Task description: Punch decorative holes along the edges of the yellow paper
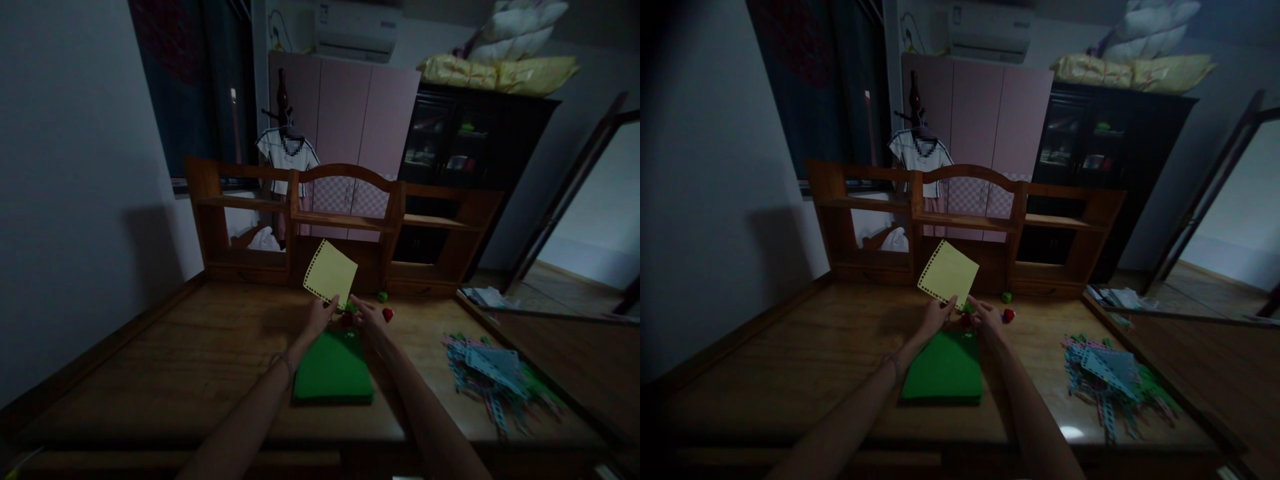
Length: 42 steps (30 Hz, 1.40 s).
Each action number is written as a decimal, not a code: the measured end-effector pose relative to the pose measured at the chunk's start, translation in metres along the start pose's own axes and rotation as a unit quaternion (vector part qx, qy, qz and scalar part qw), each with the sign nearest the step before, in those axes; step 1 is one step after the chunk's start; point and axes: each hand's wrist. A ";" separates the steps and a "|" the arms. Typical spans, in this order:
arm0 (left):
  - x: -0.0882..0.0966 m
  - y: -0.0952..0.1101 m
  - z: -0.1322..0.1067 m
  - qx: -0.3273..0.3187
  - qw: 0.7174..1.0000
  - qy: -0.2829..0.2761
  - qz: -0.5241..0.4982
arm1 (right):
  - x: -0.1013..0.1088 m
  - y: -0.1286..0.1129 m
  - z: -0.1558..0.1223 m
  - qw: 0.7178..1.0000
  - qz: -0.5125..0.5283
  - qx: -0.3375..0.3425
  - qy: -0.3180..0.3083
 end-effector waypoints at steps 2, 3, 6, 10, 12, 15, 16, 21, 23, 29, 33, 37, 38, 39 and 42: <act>0.000 0.001 0.000 0.003 1.000 0.007 -0.002 | 0.000 0.000 0.000 1.000 0.002 0.002 0.003; 0.000 0.001 0.000 0.006 1.000 0.010 -0.008 | 0.000 -0.001 0.000 1.000 0.004 0.002 0.007; -0.001 0.000 0.000 0.018 0.999 0.010 -0.034 | 0.000 -0.003 0.000 1.000 0.007 -0.004 0.012; -0.003 -0.003 -0.001 0.015 0.999 0.002 -0.044 | 0.000 -0.003 -0.001 1.000 0.006 -0.007 0.000; -0.003 -0.003 -0.001 0.011 0.999 -0.001 -0.034 | 0.000 -0.004 -0.002 1.000 0.007 0.001 -0.005; -0.004 -0.003 -0.002 0.004 1.000 -0.012 -0.019 | -0.001 -0.005 -0.005 1.000 0.008 0.000 -0.018; -0.004 -0.003 -0.002 -0.001 1.000 -0.019 -0.018 | -0.001 -0.006 -0.007 1.000 0.005 -0.002 -0.023; -0.005 -0.002 -0.002 -0.035 0.998 -0.043 -0.021 | -0.004 -0.010 -0.013 0.999 -0.008 -0.021 -0.031; -0.005 -0.001 -0.002 -0.043 0.998 -0.046 -0.030 | -0.006 -0.011 -0.015 0.999 0.001 -0.030 -0.039; -0.003 -0.003 -0.001 -0.044 0.997 -0.045 -0.047 | -0.011 -0.012 -0.016 0.998 0.007 -0.028 -0.051; -0.003 -0.005 0.000 -0.034 0.997 -0.052 -0.034 | -0.014 -0.012 -0.017 0.998 0.016 -0.037 -0.052; -0.004 -0.004 -0.001 -0.042 0.998 -0.046 -0.028 | -0.015 -0.013 -0.019 0.997 0.018 -0.037 -0.062; -0.004 -0.003 -0.001 -0.042 0.998 -0.043 -0.027 | -0.014 -0.013 -0.019 0.997 0.012 -0.038 -0.063; -0.004 -0.003 -0.001 -0.042 0.998 -0.042 -0.025 | -0.014 -0.013 -0.019 0.997 0.008 -0.038 -0.064; -0.003 -0.001 -0.001 -0.045 0.998 -0.045 -0.015 | -0.013 -0.011 -0.018 0.997 0.004 -0.037 -0.070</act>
Point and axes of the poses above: each hand's wrist, its own z-axis towards the middle knuckle, its own x-axis out of the back of the hand, y = z × x, and after that the axes turned 11 degrees about -x, right-handed
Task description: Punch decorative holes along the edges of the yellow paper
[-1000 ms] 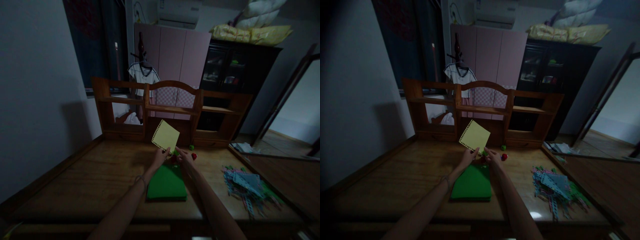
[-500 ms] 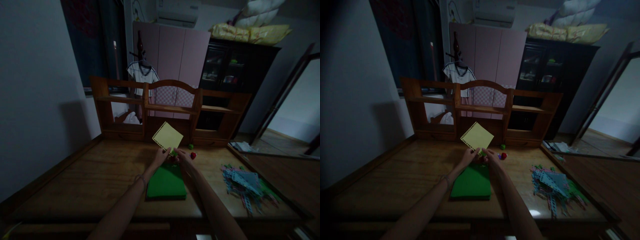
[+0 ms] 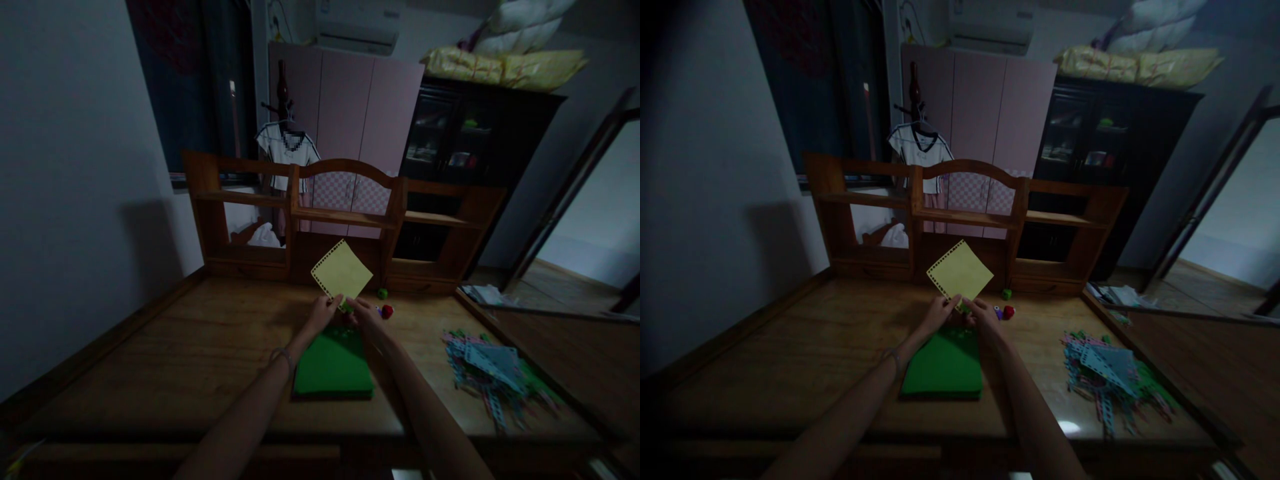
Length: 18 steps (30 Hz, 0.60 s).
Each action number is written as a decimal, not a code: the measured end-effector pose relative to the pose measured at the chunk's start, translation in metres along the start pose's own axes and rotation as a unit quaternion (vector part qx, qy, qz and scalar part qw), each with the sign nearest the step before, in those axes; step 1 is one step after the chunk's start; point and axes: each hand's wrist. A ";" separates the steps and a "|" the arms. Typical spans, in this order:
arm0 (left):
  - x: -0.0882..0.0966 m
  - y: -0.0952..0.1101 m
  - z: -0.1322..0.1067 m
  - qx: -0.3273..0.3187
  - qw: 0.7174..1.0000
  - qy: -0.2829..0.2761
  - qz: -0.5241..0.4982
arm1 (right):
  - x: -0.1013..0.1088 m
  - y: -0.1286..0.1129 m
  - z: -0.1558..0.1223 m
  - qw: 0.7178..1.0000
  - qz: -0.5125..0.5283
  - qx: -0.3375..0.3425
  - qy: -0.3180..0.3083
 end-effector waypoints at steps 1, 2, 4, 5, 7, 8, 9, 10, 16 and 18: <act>0.000 0.000 0.000 -0.003 1.000 -0.003 0.001 | 0.000 0.001 0.001 1.000 0.001 0.003 -0.002; 0.000 -0.001 0.000 -0.008 1.000 -0.006 0.001 | 0.000 0.002 0.002 1.000 0.003 0.007 -0.002; 0.000 -0.002 0.000 -0.017 1.000 -0.010 0.003 | 0.001 0.005 0.004 1.000 0.005 0.015 0.001; 0.000 -0.003 0.000 -0.020 1.000 -0.011 0.007 | 0.000 0.006 0.005 1.000 0.003 0.018 0.003; 0.000 -0.005 0.001 -0.022 0.999 -0.011 0.022 | 0.000 0.007 0.006 1.000 0.000 0.020 0.005; 0.000 -0.006 0.001 -0.020 0.999 -0.010 0.030 | 0.000 0.008 0.006 1.000 -0.003 0.022 0.005; 0.000 -0.007 0.000 -0.016 0.999 -0.010 0.037 | -0.001 0.007 0.006 1.000 -0.005 0.023 0.006; 0.000 -0.007 0.000 -0.010 0.999 -0.009 0.043 | -0.002 0.007 0.005 1.000 -0.005 0.026 0.009; 0.000 -0.009 0.000 0.015 0.999 -0.003 0.051 | -0.004 0.004 0.001 1.000 -0.005 0.019 0.013; 0.000 -0.010 0.000 0.009 0.999 -0.007 0.053 | -0.003 0.005 0.001 1.000 -0.007 0.024 0.007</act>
Point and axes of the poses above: each hand's wrist, its own z-axis towards the middle knuckle, its own x-axis out of the back of the hand, y = z × x, and after that the axes turned 11 degrees about -x, right-handed
